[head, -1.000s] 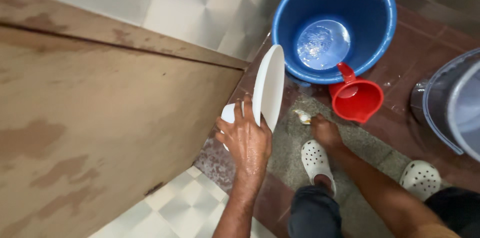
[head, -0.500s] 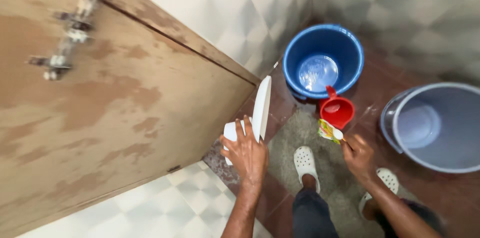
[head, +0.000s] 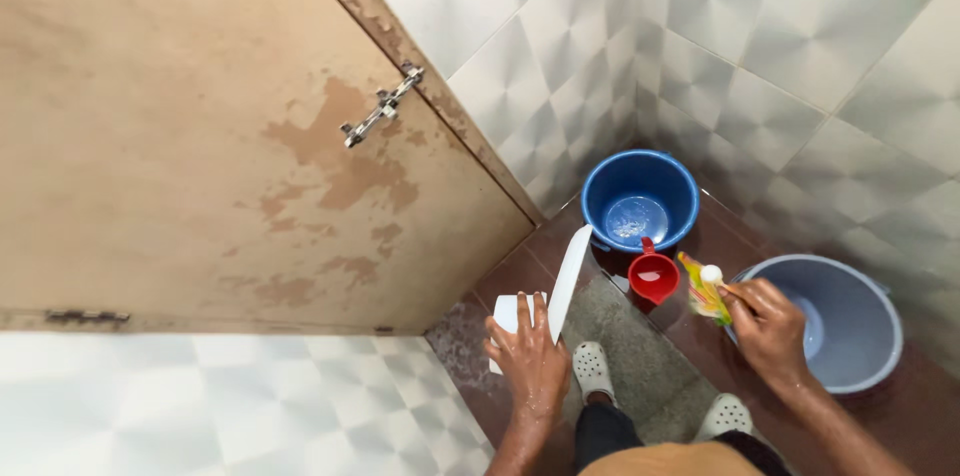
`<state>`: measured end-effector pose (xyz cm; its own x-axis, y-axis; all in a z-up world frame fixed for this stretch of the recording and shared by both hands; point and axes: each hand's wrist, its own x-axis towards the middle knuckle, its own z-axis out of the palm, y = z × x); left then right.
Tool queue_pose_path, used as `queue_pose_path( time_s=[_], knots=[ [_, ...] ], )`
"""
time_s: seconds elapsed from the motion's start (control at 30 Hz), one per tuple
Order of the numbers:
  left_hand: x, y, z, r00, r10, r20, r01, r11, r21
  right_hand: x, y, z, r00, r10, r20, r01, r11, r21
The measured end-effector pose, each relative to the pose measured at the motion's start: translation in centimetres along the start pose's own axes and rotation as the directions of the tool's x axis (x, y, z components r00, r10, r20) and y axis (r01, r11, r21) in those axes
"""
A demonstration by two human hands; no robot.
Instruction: The person washes plates and small bowls by hand under running water and in a bucket, then carries the clean dishes to a shelf and places them down.
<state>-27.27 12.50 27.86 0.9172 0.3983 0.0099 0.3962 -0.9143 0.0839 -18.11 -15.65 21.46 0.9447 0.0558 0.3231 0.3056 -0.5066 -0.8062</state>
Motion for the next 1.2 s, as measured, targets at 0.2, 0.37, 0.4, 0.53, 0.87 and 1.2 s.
queue_pose_path(
  time_s=[0.2,0.37,0.4,0.53,0.87,1.2],
  knots=[
    [-3.0,1.3,-3.0,0.987,-0.138,-0.087,0.142,0.989,0.037,1.4,-2.1,-1.9,0.994,-0.108,-0.008,0.108,0.994,0.027],
    [-4.3,0.5,-5.5,0.964,-0.216,-0.154,0.217,0.976,-0.011,4.3,-1.3,0.8,0.981,-0.114,0.155,0.101,0.991,0.086],
    [-4.3,0.3,-5.8,0.956,-0.227,-0.185,0.227,0.974,-0.024,3.7,-1.6,1.1,0.98,-0.151,0.127,0.141,0.986,0.089],
    [-4.6,-1.5,-7.5,0.937,-0.287,-0.201,0.293,0.956,-0.003,6.4,-3.4,4.8,0.951,-0.277,0.14,0.266,0.96,0.091],
    [-0.1,-10.8,-11.0,0.889,-0.417,-0.19,0.415,0.908,-0.055,11.1,-8.5,18.4,0.92,0.076,0.385,-0.292,0.788,0.542],
    [5.4,-18.0,-11.9,0.819,-0.551,-0.162,0.526,0.832,-0.174,22.0,-17.2,34.3,0.949,-0.034,0.312,-0.227,0.614,0.756]
  ],
)
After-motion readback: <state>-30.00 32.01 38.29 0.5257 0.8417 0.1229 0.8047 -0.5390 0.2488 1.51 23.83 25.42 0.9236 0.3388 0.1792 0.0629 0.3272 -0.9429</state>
